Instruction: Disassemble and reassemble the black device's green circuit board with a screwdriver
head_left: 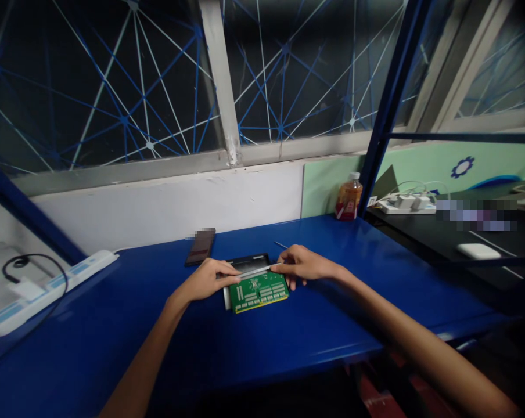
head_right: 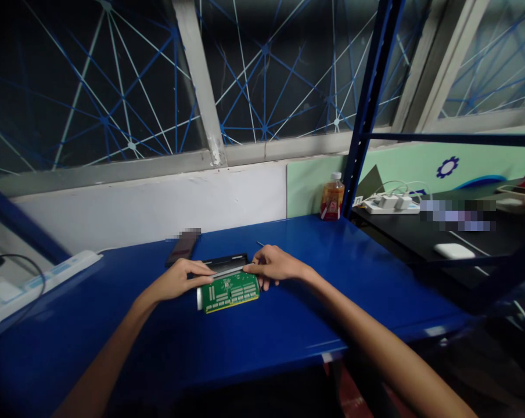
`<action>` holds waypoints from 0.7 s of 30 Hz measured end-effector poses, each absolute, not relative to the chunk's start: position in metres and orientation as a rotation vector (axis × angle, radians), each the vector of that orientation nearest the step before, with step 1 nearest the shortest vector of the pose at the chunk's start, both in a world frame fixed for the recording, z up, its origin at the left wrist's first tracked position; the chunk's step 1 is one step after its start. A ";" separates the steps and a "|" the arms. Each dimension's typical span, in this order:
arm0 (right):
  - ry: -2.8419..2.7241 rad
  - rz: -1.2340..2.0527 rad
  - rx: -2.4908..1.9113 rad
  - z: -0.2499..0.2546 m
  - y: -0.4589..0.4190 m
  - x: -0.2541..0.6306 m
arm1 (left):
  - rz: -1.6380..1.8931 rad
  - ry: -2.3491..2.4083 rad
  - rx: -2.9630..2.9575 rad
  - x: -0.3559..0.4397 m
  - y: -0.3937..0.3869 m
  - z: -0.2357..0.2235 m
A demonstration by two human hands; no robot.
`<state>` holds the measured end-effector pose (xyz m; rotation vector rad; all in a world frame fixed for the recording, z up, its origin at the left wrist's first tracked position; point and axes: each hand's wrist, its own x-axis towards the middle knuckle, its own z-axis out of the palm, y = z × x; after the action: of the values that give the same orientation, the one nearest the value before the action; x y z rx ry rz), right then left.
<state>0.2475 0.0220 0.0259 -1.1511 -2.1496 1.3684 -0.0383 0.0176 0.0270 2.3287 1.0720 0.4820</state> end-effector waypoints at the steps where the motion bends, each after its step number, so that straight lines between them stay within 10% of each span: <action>1: -2.187 1.378 -1.164 0.026 0.023 0.250 | 0.487 1.028 2.363 -0.036 0.017 0.027; 11: -2.428 1.283 -1.343 0.014 0.027 0.250 | 0.440 1.042 2.453 -0.026 0.014 0.020; 21: -2.431 0.217 -1.556 0.015 0.031 0.245 | 0.420 1.098 2.481 -0.023 0.018 0.009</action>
<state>0.2451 0.0311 0.0152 -1.5555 -2.4307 0.2168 -0.0226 0.0182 0.0087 2.4814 1.0981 0.4197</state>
